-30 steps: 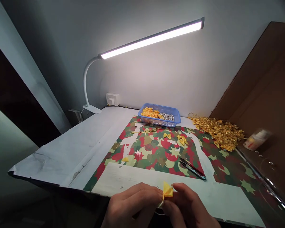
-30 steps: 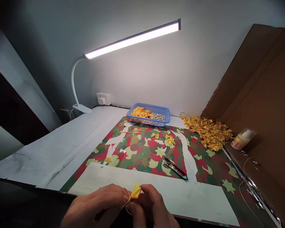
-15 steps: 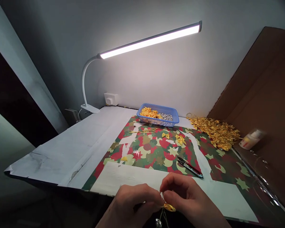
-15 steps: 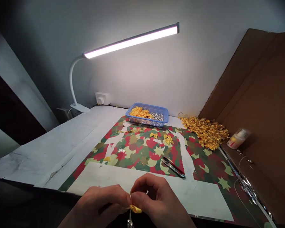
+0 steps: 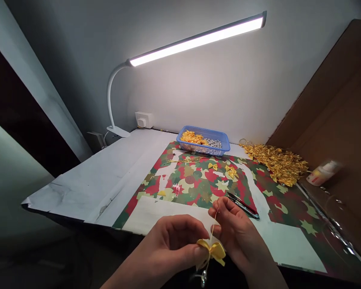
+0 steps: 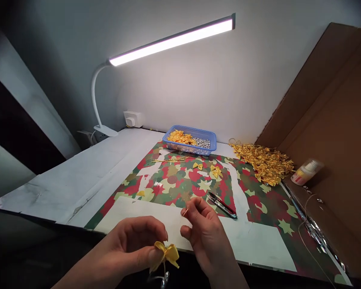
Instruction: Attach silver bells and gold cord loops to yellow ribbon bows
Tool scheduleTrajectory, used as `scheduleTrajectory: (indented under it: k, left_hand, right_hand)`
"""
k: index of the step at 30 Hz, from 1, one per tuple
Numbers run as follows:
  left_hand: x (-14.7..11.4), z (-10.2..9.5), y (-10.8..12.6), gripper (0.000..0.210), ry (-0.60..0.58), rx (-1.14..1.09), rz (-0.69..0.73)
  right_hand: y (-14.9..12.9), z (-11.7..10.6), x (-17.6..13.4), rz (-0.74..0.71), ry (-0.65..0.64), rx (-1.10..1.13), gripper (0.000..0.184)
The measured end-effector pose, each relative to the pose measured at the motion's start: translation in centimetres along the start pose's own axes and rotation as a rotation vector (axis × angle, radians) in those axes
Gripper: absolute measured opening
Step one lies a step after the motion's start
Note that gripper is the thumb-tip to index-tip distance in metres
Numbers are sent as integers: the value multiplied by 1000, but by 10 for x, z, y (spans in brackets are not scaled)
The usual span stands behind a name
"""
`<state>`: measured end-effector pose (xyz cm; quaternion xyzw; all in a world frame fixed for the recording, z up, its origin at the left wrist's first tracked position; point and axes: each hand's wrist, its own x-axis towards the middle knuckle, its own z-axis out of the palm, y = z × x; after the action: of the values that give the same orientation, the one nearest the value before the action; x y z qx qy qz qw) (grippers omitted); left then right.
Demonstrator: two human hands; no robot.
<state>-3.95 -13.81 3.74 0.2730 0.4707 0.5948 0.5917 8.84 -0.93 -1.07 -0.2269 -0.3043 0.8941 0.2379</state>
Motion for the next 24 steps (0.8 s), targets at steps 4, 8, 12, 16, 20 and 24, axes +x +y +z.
scheduleTrajectory:
  k: [4,8,12,16,20,24]
  left_hand:
    - [-2,1,1,18,-1,-15,9]
    - [-3,-1,-1,14,-25,-17,7]
    - [-5,-2,-1,17,-20,-11,-14]
    - [-8,-2,1,21,22,-13,-60]
    - [-10,-2,3,23,70,-20,-86]
    - [-9,-2,3,24,83,-26,-89]
  right_hand:
    - [-4,2,0,15,114,114,42]
    - [-10,4,3,-52,157,162,50]
    - [-17,9,7,-152,169,167,43]
    - [-24,8,13,-228,198,158,42]
    - [-36,-7,23,-302,243,150,46]
    - [-49,-20,31,-385,274,124,46]
